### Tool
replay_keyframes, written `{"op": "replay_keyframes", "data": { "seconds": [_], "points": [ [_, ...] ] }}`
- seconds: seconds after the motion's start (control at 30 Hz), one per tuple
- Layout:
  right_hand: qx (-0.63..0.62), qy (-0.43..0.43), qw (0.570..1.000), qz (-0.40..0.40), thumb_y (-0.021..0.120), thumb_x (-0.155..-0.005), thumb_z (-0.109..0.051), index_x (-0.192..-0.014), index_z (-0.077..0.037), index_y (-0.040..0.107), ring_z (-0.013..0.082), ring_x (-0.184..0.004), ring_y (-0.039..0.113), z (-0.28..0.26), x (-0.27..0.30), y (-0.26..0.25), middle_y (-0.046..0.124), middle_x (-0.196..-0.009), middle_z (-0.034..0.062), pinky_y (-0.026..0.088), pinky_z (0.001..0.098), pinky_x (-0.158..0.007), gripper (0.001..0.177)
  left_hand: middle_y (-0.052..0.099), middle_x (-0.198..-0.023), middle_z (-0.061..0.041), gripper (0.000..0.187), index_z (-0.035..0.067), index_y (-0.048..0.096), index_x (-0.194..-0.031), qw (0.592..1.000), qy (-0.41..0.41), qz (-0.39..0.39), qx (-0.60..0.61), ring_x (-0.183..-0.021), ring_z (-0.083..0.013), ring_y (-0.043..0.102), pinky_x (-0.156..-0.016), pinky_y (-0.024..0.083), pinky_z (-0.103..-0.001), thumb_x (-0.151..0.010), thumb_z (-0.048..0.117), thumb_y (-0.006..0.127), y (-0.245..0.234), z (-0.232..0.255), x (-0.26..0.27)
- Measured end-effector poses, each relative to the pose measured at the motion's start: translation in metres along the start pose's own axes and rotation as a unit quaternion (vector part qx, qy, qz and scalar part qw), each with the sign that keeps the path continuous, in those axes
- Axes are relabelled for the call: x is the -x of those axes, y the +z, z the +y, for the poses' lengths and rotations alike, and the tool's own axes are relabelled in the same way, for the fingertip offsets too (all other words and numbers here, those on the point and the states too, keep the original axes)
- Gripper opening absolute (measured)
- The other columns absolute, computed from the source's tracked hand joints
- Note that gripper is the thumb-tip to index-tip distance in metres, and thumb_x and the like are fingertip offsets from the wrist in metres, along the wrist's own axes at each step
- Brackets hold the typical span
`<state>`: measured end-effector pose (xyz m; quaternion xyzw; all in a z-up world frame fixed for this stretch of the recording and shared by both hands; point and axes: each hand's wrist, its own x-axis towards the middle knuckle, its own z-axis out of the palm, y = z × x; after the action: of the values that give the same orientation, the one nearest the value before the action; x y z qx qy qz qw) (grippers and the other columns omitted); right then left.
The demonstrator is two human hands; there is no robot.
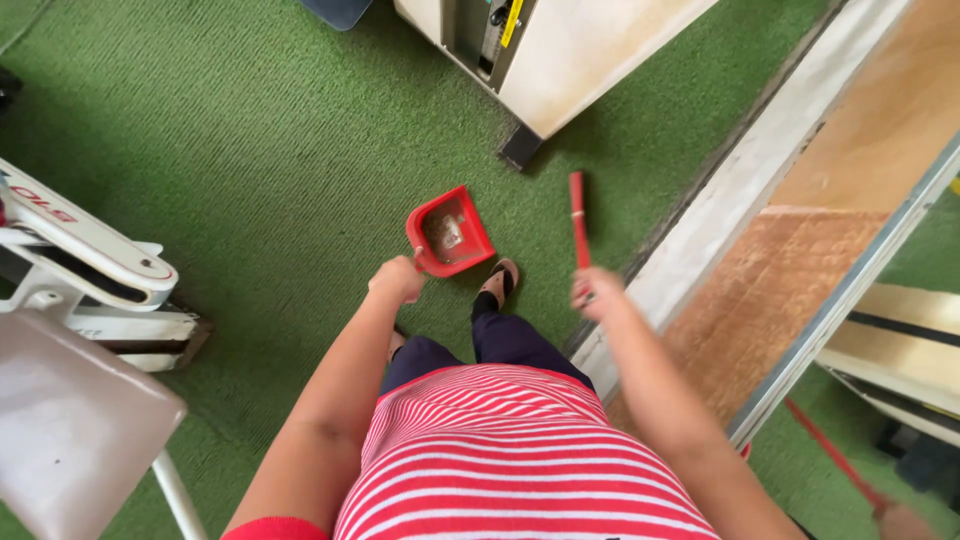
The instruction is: Sweeping the gym floor using a broom and a dustpan.
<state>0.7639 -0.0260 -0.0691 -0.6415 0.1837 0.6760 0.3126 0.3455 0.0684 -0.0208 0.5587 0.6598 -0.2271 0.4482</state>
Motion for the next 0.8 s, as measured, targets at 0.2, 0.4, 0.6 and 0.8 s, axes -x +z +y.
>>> {"op": "replay_keyframes", "data": {
  "seconds": [0.2, 0.4, 0.6, 0.8],
  "points": [
    [0.3, 0.004, 0.954, -0.009, 0.055, -0.096, -0.006, -0.136, -0.028, 0.039, 0.0126, -0.047, 0.044, 0.067, 0.066, 0.055, 0.045, -0.063, 0.0005, 0.034, 0.0301, -0.04, 0.049, 0.067, -0.129, -0.02, 0.053, 0.0, 0.048, -0.146, 0.999, -0.002, 0.039, 0.017, -0.117, -0.036, 0.067, -0.095, 0.056, -0.048, -0.098, 0.021, 0.051, 0.04, 0.025, -0.031],
    [0.192, 0.143, 0.963, -0.121, 0.059, -0.096, -0.009, -0.154, -0.03, 0.035, 0.0034, -0.045, 0.04, -0.021, 0.083, 0.011, 0.045, -0.064, -0.0054, 0.027, 0.0189, -0.037, 0.065, 0.065, -0.134, -0.015, 0.064, 0.011, 0.047, -0.148, 0.998, -0.03, 0.032, 0.039, -0.124, -0.0327, 0.063, -0.098, 0.054, -0.047, -0.085, 0.014, 0.062, 0.019, 0.039, 0.015],
    [0.154, 0.105, 0.977, -0.101, 0.059, -0.096, -0.013, -0.143, -0.022, 0.049, -0.0002, -0.042, 0.036, -0.087, 0.12, -0.059, 0.044, -0.061, -0.0085, 0.024, 0.017, -0.034, 0.049, 0.073, -0.127, -0.018, 0.041, 0.004, 0.073, -0.125, 0.995, -0.054, 0.026, 0.085, -0.118, -0.0335, 0.069, -0.099, 0.055, -0.046, -0.1, 0.031, 0.055, 0.027, 0.022, 0.026],
    [0.085, 0.039, 0.995, -0.045, 0.052, -0.099, -0.011, -0.106, -0.017, 0.05, 0.0031, -0.044, 0.037, -0.118, 0.071, -0.11, 0.04, -0.06, -0.007, 0.025, 0.0203, -0.037, 0.01, 0.069, -0.13, -0.016, 0.039, 0.006, 0.07, -0.125, 0.993, -0.066, 0.024, 0.097, -0.12, -0.0312, 0.068, -0.099, 0.054, -0.045, -0.09, 0.021, 0.063, 0.041, 0.024, 0.037]
  ]
}}
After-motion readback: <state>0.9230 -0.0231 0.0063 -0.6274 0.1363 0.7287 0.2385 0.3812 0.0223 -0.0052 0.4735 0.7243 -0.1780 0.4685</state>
